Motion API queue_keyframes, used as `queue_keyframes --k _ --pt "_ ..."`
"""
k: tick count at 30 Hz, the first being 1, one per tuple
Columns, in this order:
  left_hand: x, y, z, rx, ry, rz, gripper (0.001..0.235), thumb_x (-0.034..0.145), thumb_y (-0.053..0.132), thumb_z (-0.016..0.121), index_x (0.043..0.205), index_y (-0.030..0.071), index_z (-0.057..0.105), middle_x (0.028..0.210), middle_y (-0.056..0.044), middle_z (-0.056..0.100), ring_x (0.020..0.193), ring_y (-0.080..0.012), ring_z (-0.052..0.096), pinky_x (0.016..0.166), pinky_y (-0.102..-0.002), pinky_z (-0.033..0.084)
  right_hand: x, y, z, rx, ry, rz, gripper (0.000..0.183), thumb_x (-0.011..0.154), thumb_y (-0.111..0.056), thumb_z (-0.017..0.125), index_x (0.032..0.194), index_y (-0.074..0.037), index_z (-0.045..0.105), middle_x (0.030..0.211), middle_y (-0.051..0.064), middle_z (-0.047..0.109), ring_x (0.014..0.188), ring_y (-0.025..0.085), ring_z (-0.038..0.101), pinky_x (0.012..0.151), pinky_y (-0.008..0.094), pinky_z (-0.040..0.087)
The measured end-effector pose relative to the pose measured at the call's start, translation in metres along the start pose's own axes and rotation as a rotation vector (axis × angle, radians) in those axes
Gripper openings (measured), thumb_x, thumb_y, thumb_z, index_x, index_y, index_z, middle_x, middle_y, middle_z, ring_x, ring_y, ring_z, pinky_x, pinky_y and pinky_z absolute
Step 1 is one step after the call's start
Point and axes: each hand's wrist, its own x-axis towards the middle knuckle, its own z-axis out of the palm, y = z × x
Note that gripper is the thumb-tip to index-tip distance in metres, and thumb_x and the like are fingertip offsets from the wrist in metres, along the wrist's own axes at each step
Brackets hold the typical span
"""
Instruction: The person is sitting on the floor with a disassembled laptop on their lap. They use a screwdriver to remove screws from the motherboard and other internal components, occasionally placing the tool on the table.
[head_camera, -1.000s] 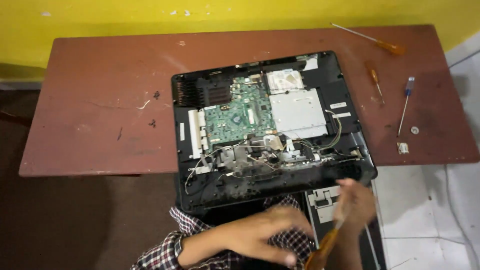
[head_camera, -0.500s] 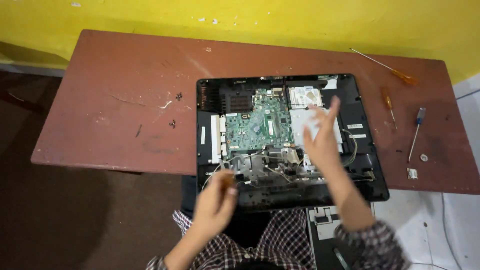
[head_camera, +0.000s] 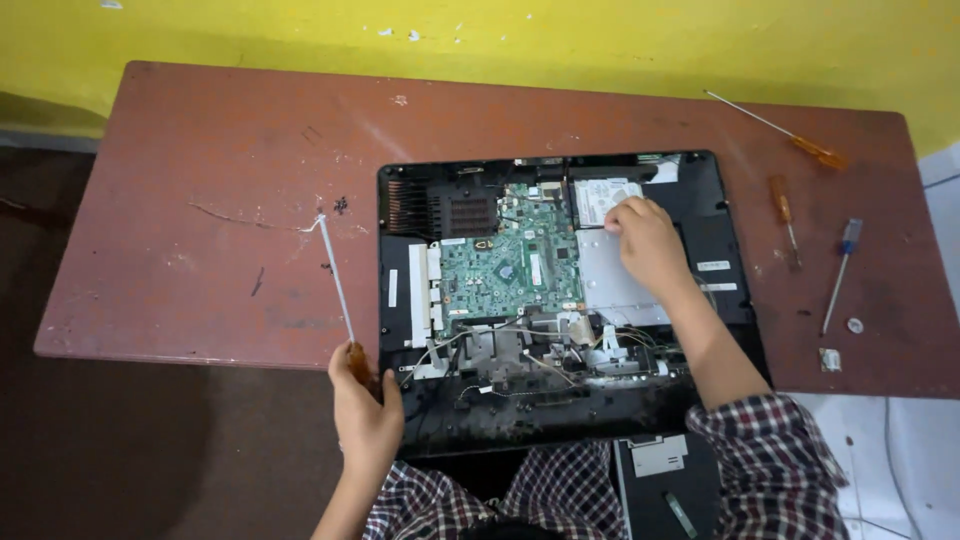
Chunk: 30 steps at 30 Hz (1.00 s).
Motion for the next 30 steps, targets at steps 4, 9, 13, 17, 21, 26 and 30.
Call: queue_keyframes --k 4,9,13,17,21,26,30 --pt "0.007 0.006 -0.006 -0.128 -0.086 -0.037 0.056 0.098 0.008 0.058 0.148 0.006 0.031 0.108 -0.008 0.054 0.088 -0.0216 0.061 0.076 -0.037 0.053 -0.017 -0.031 -0.04 0.014 -0.252 0.082 0.028 0.097 0.005 0.043 0.092 -0.01 0.067 0.109 0.006 0.069 0.11 0.026 0.063 0.111 0.052 0.039" --pt "0.024 -0.009 -0.005 0.056 -0.047 0.002 0.063 0.092 0.018 0.064 0.148 0.008 0.037 0.129 -0.016 0.068 0.104 -0.0318 0.072 0.084 -0.044 0.055 -0.026 -0.029 -0.079 0.368 -0.359 0.512 0.024 0.097 -0.029 0.064 0.108 -0.017 0.081 0.124 -0.001 0.076 0.106 0.02 0.071 0.092 0.036 0.053" --pt "0.03 0.012 -0.013 0.04 -0.077 0.049 0.063 0.096 0.012 0.061 0.151 0.004 0.032 0.11 -0.012 0.066 0.091 -0.0298 0.07 0.077 -0.043 0.053 0.011 -0.001 -0.072 -0.029 -0.207 0.402 0.041 0.107 -0.036 0.05 0.127 -0.009 0.071 0.123 0.014 0.071 0.105 0.033 0.068 0.077 0.049 0.055" --pt "0.029 0.014 -0.01 0.025 -0.066 0.083 0.056 0.098 0.009 0.057 0.148 0.002 0.032 0.111 -0.011 0.059 0.088 -0.0276 0.065 0.075 -0.042 0.052 0.037 0.022 -0.049 -0.132 -0.393 0.543 0.091 0.087 -0.069 0.063 0.144 0.003 0.053 0.144 0.024 0.054 0.126 0.042 0.055 0.093 0.054 0.051" --pt "0.036 -0.001 -0.003 0.09 -0.021 0.16 0.055 0.097 0.01 0.056 0.146 0.002 0.033 0.119 -0.016 0.063 0.1 -0.0361 0.067 0.079 -0.047 0.051 0.039 0.013 -0.038 0.056 -0.326 0.705 0.093 0.079 -0.071 0.072 0.134 0.003 0.054 0.145 0.022 0.048 0.138 0.043 0.04 0.109 0.061 0.032" --pt "0.036 0.016 -0.012 0.06 -0.026 0.228 0.052 0.097 0.005 0.059 0.142 -0.002 0.035 0.109 -0.014 0.054 0.083 -0.026 0.058 0.071 -0.04 0.049 0.045 0.009 -0.044 0.077 -0.385 0.804 0.089 0.078 -0.071 0.073 0.133 -0.003 0.053 0.146 0.018 0.043 0.138 0.04 0.037 0.108 0.053 0.031" --pt "0.038 0.071 -0.041 0.147 0.121 0.326 0.033 0.101 0.001 0.054 0.132 -0.008 0.045 0.099 -0.011 0.052 0.075 -0.0185 0.05 0.062 -0.03 0.047 0.031 0.029 -0.029 0.042 -0.206 0.646 0.069 0.093 -0.063 0.064 0.132 -0.006 0.059 0.138 0.021 0.052 0.131 0.045 0.045 0.105 0.063 0.031"
